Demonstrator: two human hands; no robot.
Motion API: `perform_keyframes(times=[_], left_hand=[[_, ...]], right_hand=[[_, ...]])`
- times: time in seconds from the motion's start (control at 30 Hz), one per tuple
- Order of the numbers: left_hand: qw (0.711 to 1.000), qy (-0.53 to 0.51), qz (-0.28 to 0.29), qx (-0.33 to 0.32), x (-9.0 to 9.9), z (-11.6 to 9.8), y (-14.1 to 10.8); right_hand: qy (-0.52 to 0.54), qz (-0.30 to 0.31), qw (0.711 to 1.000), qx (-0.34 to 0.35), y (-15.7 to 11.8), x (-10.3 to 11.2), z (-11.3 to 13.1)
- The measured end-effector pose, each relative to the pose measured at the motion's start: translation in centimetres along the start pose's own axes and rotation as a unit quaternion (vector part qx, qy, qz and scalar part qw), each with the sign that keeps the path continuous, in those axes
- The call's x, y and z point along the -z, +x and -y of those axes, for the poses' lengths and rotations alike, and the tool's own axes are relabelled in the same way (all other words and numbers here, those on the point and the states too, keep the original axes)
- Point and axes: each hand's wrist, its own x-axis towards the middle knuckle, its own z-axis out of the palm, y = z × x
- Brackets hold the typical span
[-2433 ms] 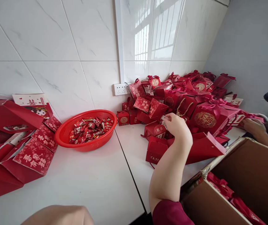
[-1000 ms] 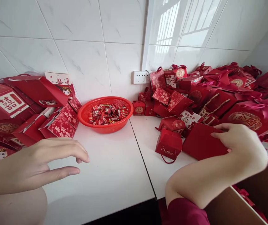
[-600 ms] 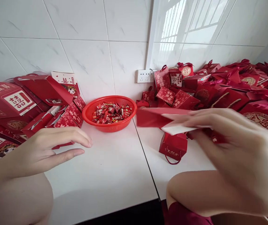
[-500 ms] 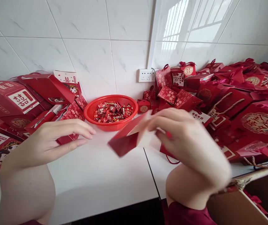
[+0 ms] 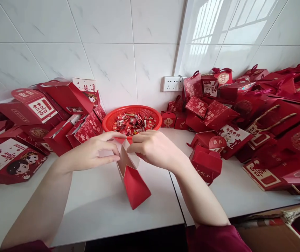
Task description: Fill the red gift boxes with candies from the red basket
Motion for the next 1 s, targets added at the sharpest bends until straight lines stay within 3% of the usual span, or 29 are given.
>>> perform_keyframes(times=[0.1,0.17,0.3,0.43,0.7,0.87,1.0], left_hand=[[0.996,-0.027,0.086,0.021,-0.2,-0.1,0.2],[0.993,-0.041,0.111,0.013,-0.4,-0.5,0.3],[0.992,-0.029,0.123,0.018,-0.7,-1.8,0.1],[0.992,0.007,0.108,0.07,-0.8,-2.3,-0.4],[0.987,0.074,-0.011,0.145,-1.9,-2.3,-0.8],[0.984,0.067,-0.025,0.161,-2.6,-2.5,-0.3],[0.983,0.058,-0.02,0.17,-2.7,-2.5,-0.2]], right_hand=[[0.108,0.11,0.987,-0.044,-0.1,0.3,0.0],[0.173,0.157,0.971,-0.044,-0.2,0.9,0.3],[0.229,0.194,0.951,-0.074,-0.5,2.1,0.8],[0.26,0.21,0.937,-0.105,-0.8,2.0,0.6],[0.071,0.12,0.966,-0.218,-0.9,0.6,0.7],[-0.066,0.126,0.957,-0.254,0.4,-0.9,1.4],[-0.057,0.138,0.948,-0.281,0.8,-1.8,1.2]])
